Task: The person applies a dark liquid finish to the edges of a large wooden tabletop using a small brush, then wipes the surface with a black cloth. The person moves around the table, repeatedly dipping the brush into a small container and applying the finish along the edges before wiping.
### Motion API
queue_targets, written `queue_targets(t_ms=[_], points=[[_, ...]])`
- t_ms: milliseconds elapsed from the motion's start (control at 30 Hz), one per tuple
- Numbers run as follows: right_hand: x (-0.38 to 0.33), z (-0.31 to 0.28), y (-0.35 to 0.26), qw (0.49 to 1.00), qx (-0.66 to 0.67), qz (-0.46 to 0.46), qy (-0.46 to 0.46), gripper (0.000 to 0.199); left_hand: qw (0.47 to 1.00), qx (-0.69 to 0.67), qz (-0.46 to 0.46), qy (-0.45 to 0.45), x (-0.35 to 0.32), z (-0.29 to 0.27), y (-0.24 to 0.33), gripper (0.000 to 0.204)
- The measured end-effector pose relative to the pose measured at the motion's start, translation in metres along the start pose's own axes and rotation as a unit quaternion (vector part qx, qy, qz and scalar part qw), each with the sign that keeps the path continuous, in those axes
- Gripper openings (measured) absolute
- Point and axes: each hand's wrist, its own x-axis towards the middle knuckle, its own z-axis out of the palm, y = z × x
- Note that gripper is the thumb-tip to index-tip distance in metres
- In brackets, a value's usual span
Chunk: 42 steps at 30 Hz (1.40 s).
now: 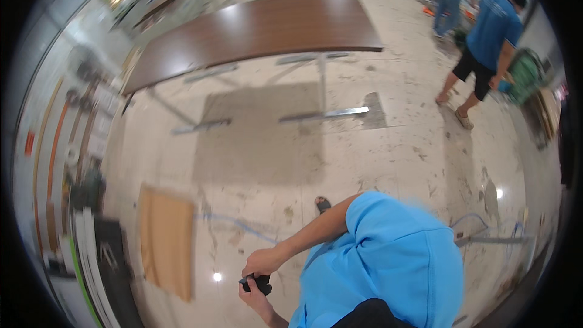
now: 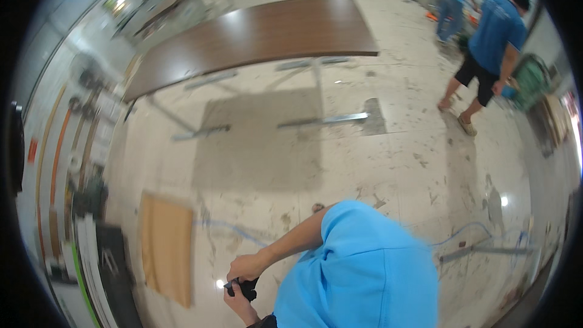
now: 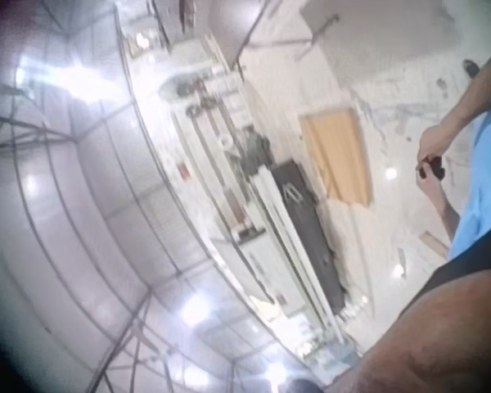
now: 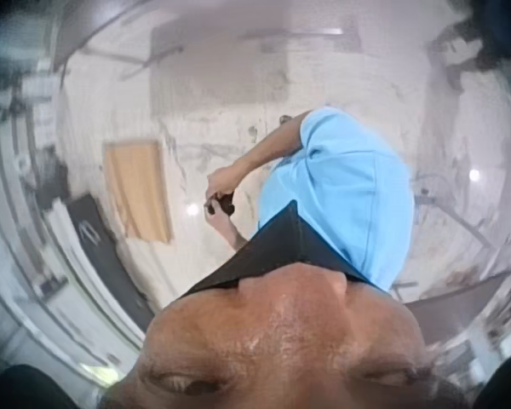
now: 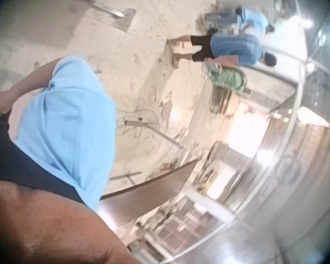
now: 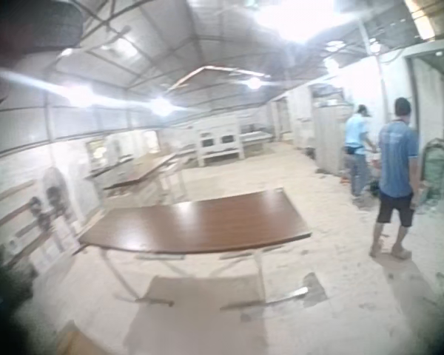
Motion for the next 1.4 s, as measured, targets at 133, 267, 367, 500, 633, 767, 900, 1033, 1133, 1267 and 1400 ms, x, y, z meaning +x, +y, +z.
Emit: queue_targets(t_ms=[133,267,367,500,633,767,900,1033,1133,1267,1400], points=[[-0.036,-0.110,0.071,0.988,-0.024,0.091,0.126,0.021,0.991,0.045,0.006,-0.129,0.099,0.112,0.051,0.029],[-0.072,-0.191,0.140,0.925,0.067,0.187,0.325,0.015,0.969,-0.025,-0.049,-0.239,0.177,0.198,0.081,0.032],[-0.112,-0.240,0.200,0.780,0.369,0.258,0.435,0.021,0.935,-0.096,-0.098,-0.328,0.240,0.233,0.089,0.051],[-0.210,-0.287,0.262,0.592,0.450,0.351,0.569,0.023,0.918,-0.064,-0.099,-0.379,0.351,0.290,0.097,0.039],[-0.303,-0.311,0.277,0.437,0.446,0.329,0.709,0.025,0.931,-0.049,-0.053,-0.358,0.477,0.371,0.128,0.027],[-0.334,-0.313,0.265,0.194,0.363,0.304,0.859,0.017,0.927,-0.098,0.010,-0.362,0.600,0.482,0.203,0.027],[-0.320,-0.313,0.258,0.101,0.312,0.233,0.915,0.016,0.928,-0.127,0.123,-0.329,0.684,0.646,0.300,0.024],[-0.332,-0.330,0.268,0.088,0.180,0.262,0.944,0.017,0.873,-0.123,0.349,-0.316,0.691,0.820,0.372,0.023],[-0.376,-0.361,0.285,0.069,0.146,0.239,0.958,0.015,0.840,-0.055,0.410,-0.351,0.663,0.928,0.381,0.022],[-0.454,-0.435,0.323,0.097,-0.058,0.432,0.895,0.015,0.717,0.119,0.595,-0.341,0.622,1.023,0.350,0.027],[-0.527,-0.513,0.364,0.043,-0.312,0.495,0.810,0.018,0.670,0.197,0.599,-0.392,0.588,1.064,0.299,0.040]])
